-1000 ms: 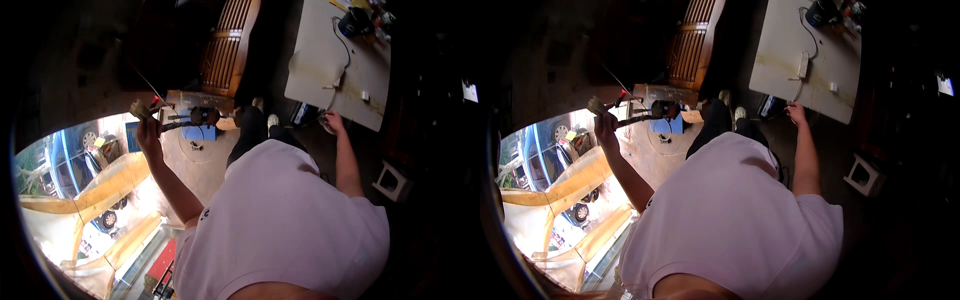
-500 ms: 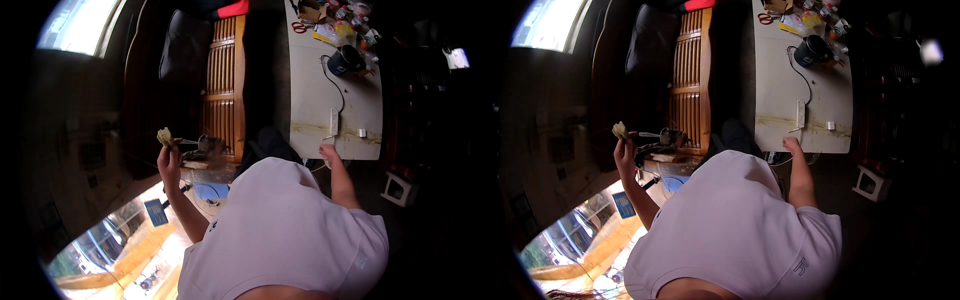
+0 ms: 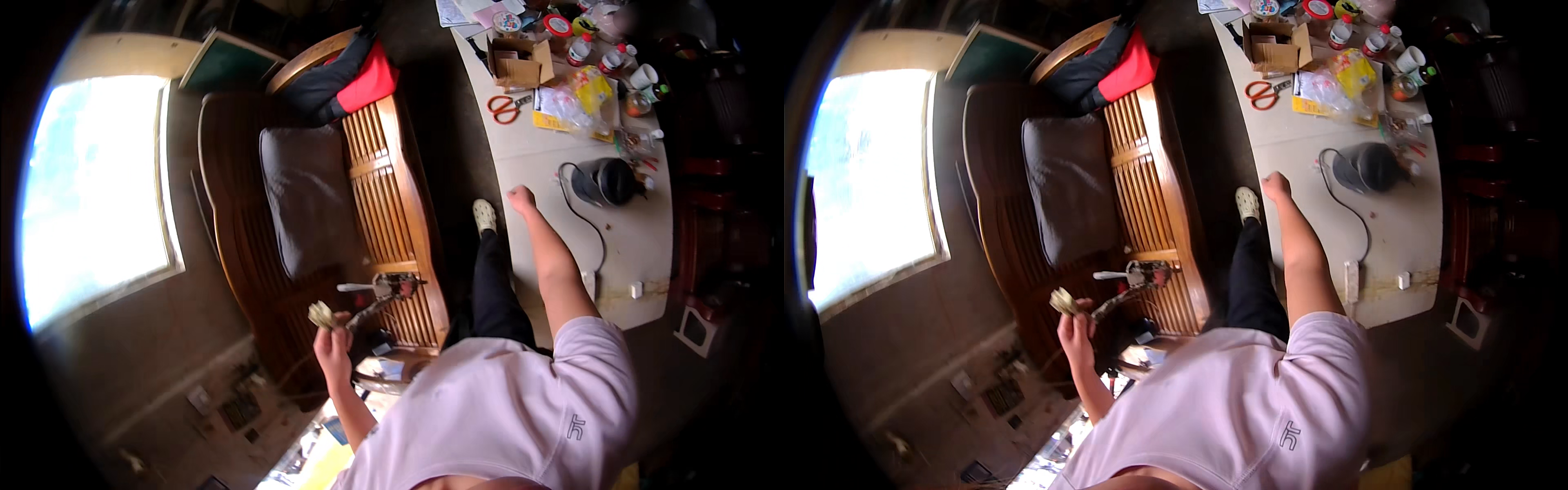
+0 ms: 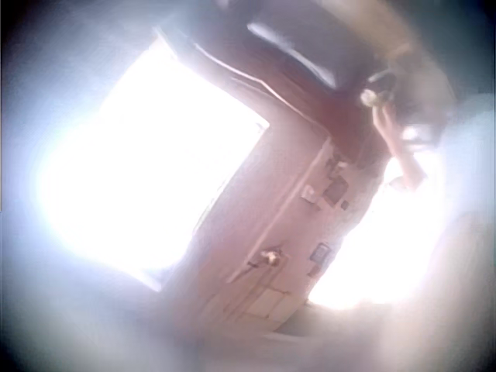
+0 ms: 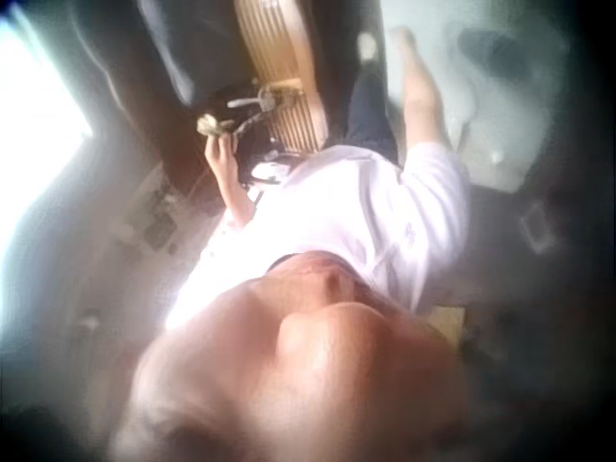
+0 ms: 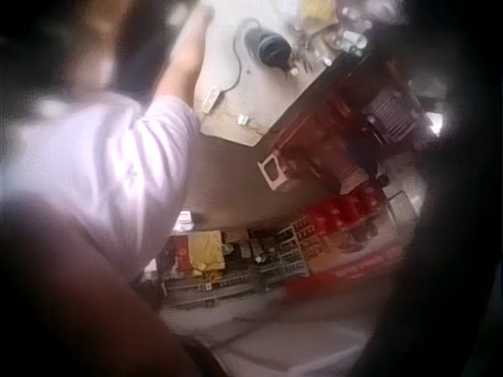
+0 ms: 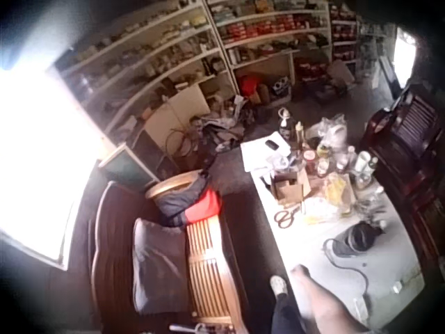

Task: The person cleans a mechanical component with a cloth, then sits on the ground to manipulate it with pliers and a small tool. They walk through the workshop, pick up a pair of scissors, and return to the component to continue working.

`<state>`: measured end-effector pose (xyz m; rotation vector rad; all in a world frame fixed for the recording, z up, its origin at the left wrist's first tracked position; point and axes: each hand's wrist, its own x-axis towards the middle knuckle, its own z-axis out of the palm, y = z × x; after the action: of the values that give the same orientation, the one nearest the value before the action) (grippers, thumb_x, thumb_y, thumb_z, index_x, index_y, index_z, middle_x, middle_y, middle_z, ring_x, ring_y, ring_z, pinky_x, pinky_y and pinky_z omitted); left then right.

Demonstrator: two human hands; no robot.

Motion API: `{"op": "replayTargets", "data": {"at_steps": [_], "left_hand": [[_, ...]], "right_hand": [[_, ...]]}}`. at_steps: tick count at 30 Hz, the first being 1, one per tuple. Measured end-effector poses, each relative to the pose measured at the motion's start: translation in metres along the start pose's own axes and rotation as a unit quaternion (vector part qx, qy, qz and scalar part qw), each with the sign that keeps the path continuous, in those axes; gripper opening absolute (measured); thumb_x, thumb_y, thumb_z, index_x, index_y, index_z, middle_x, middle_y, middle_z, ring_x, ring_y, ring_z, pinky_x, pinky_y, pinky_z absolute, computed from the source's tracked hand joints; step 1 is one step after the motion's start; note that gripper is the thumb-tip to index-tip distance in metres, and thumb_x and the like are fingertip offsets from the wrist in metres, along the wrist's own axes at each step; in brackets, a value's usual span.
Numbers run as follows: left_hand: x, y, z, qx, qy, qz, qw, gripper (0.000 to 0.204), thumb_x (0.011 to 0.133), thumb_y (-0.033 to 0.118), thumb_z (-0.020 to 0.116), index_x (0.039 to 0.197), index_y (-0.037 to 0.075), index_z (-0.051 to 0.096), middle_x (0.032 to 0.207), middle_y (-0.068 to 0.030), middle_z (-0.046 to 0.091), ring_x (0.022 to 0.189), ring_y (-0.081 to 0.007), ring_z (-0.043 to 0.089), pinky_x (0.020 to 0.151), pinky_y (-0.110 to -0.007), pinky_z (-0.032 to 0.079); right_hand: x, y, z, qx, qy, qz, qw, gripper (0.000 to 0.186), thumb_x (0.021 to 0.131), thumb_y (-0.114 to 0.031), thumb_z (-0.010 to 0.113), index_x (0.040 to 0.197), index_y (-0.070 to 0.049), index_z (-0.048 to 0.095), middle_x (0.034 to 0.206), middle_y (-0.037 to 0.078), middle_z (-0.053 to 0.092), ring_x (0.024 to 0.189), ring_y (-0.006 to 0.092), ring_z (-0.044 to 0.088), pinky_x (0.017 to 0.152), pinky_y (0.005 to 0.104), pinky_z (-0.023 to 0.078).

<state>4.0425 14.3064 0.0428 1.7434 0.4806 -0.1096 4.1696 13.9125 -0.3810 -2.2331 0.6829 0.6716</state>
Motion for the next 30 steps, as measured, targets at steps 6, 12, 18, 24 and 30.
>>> {"op": "replayTargets", "data": {"at_steps": [6,12,18,24,30], "left_hand": [[0.08,0.0,0.05,0.02,-0.063,-0.093,0.993,0.028,0.089,0.018,0.053,0.103,-0.006,0.054,0.066,0.0034,0.043,0.056,-0.004,0.035,0.051,-0.018,0.026],[0.132,-0.013,0.085,0.004,-0.075,-0.127,0.989,0.031,0.088,0.019,0.054,0.101,-0.009,0.053,0.071,0.001,0.047,0.06,-0.0055,0.039,0.053,-0.019,0.03],[0.148,-0.015,0.1,0.035,-0.092,-0.173,0.98,0.034,0.087,0.022,0.056,0.102,-0.008,0.054,0.068,0.0044,0.043,0.059,-0.0043,0.035,0.053,-0.018,0.027],[0.135,-0.003,0.092,0.052,-0.12,-0.139,0.982,0.032,0.087,0.02,0.056,0.106,-0.006,0.054,0.066,0.0048,0.043,0.056,-0.0033,0.034,0.052,-0.018,0.026],[0.097,0.001,0.069,0.035,-0.159,-0.041,0.986,0.022,0.089,0.014,0.052,0.103,-0.003,0.055,0.068,0.0041,0.045,0.057,-0.0038,0.036,0.05,-0.019,0.029]], "right_hand": [[0.17,-0.078,-0.006,0.007,0.134,0.022,0.991,0.044,0.077,-0.03,0.059,0.1,0.007,0.049,0.1,0.025,0.056,0.095,0.0365,0.055,0.082,0.0413,0.045],[0.243,-0.144,-0.043,0.223,0.282,0.334,0.872,0.06,0.068,-0.035,0.07,0.101,0.008,0.047,0.1,0.022,0.057,0.089,0.0325,0.06,0.078,0.0374,0.05],[0.248,-0.115,-0.031,0.128,0.253,0.329,0.901,0.063,0.061,-0.03,0.073,0.112,-0.007,0.044,0.11,0.016,0.049,0.093,0.0299,0.058,0.078,0.0354,0.05],[0.138,-0.044,0.037,0.104,0.189,0.199,0.956,0.059,0.061,-0.037,0.068,0.108,-0.005,0.051,0.105,0.018,0.054,0.091,0.0331,0.057,0.077,0.0397,0.049],[-0.067,0.013,0.024,0.302,-0.063,0.244,0.92,0.033,0.074,-0.034,0.06,0.057,-0.006,0.058,0.048,0.004,0.054,0.042,0.0151,0.052,0.044,0.0305,0.041]]}}
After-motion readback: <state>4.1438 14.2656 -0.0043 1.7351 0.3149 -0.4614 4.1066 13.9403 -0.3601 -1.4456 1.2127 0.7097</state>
